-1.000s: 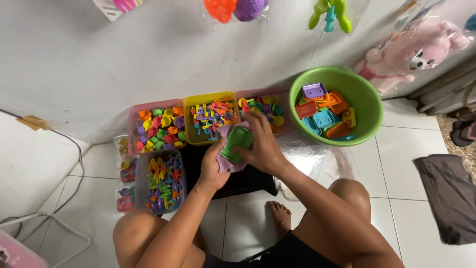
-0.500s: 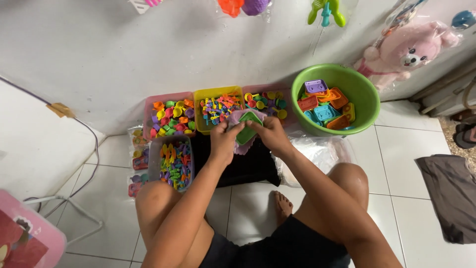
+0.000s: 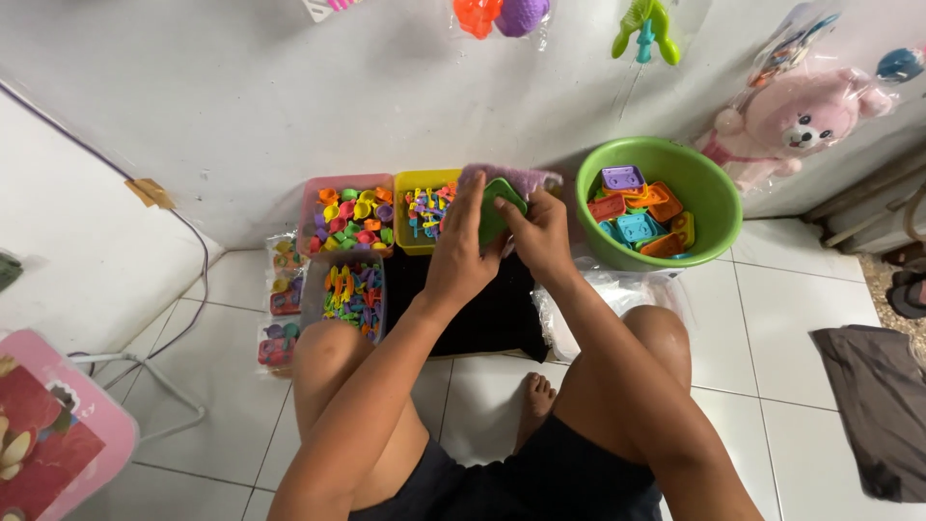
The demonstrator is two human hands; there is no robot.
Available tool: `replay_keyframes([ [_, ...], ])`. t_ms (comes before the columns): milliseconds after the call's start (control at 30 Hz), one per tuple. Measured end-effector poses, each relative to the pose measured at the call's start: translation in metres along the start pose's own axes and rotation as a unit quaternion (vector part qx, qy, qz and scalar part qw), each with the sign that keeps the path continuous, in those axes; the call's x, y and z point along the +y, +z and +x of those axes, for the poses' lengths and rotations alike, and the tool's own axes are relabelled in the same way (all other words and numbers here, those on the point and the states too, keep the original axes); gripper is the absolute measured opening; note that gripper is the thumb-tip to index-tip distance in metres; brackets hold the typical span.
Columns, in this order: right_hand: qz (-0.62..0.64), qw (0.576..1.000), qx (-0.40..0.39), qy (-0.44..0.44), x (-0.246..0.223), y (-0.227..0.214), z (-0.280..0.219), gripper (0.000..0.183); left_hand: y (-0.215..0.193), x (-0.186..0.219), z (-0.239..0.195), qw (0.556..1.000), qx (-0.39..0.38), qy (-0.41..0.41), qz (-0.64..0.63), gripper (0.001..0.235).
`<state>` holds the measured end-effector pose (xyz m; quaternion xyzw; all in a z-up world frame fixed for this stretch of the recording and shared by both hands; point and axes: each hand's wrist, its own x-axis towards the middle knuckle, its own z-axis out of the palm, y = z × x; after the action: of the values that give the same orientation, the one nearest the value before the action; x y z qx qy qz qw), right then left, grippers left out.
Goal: The person sits on the floor and wipes various small plastic toys, including a green toy, a yellow spoon, and a blue fork, using a purple cloth. The cleaned items are placed on a black cloth on the floor.
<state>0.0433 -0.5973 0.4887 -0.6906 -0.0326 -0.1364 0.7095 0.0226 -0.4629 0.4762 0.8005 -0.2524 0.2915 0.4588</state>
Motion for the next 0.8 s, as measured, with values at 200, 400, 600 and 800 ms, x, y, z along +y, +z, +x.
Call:
replay_keyframes([
  [200,0.102,0.991,-0.083,-0.018,0.031,0.009,0.005,0.032,0.008,-0.012,0.013,0.993,-0.013,-0.067,-0.097,0.084],
  [400,0.016,0.988,-0.105,-0.109,-0.001,0.014,0.004,0.05,-0.016,0.015,0.051,0.921,0.006,-0.24,-0.308,0.074],
  [600,0.001,0.984,-0.098,-0.146,0.004,-0.007,0.029,0.049,0.0,0.02,0.056,0.899,-0.061,-0.267,-0.341,0.064],
  [800,-0.084,0.988,-0.067,-0.11,0.029,-0.019,0.023,0.041,0.013,-0.005,0.055,0.837,-0.048,-0.351,-0.417,0.071],
])
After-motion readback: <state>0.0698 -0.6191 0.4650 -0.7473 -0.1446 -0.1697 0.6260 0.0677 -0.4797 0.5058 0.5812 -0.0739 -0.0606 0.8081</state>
